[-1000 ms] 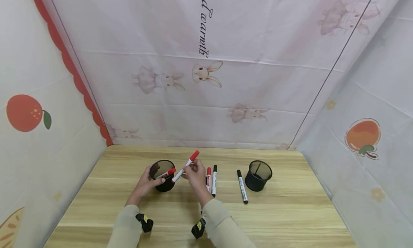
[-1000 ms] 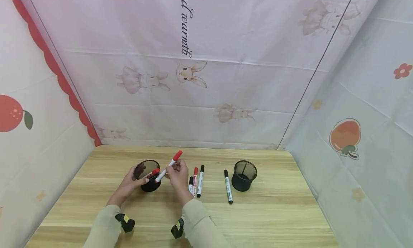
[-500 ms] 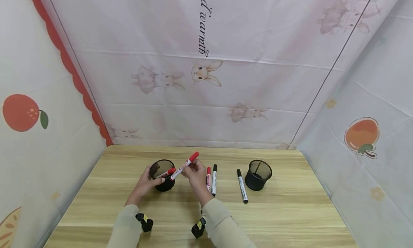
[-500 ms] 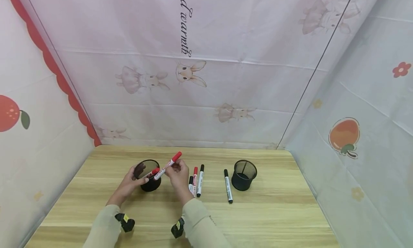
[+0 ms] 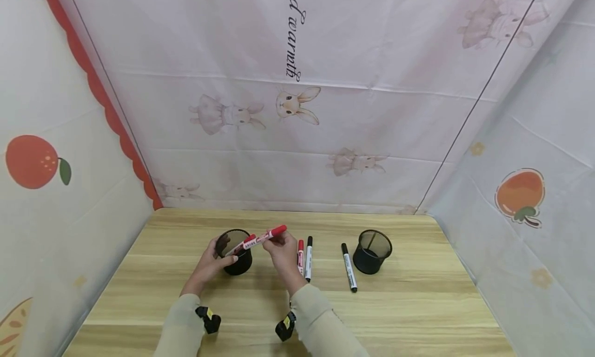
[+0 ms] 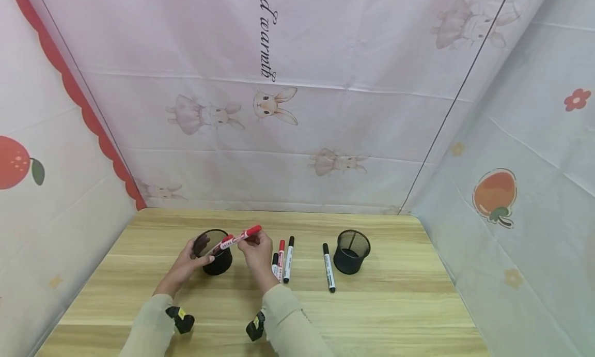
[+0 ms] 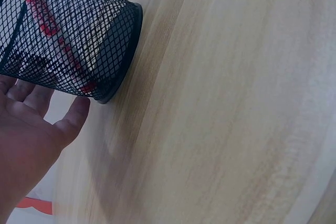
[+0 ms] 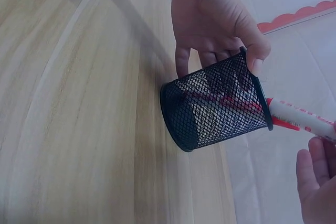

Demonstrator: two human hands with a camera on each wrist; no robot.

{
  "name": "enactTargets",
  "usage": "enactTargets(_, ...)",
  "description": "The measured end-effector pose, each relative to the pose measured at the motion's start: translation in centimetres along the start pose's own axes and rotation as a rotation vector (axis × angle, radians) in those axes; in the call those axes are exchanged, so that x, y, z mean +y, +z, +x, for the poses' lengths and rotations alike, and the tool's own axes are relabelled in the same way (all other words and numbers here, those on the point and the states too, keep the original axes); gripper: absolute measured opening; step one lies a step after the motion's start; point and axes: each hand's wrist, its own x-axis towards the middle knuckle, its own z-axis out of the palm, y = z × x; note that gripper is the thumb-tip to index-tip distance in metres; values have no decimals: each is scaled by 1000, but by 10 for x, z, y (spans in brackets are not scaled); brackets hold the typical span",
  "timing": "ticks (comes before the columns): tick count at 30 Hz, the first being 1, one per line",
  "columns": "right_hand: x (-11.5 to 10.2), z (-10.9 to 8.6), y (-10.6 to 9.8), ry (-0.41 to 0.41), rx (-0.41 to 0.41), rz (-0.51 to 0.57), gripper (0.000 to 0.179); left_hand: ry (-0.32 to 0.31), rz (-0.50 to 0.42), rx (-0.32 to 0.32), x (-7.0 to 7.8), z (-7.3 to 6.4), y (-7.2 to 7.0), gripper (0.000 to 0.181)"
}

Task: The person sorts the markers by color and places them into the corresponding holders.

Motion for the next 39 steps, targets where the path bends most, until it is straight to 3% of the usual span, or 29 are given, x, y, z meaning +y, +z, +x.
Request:
enactTargets(9,0,2,3,30,-34,-88,25,-11,-19,-6,-2,2,0,80)
enactTargets(15,25,12,6,-17,1,-94,28,12,-18,3,-1,2,2,78)
enactTargets(21,36,14,7,-6,23,-125,16,11,-10,7,-1,1,1,77)
enactTargets(29,39,13,10,-63,12,-143,18,5,-30,-5,0,2,1,79)
enactTargets(35,43,10,11,-34,-4,-151,20,20,-30,-5,-1,1,1,77)
enactTargets(39,31,3,13,-49,-28,-150,17,27,-44,-9,-1,1,0,77)
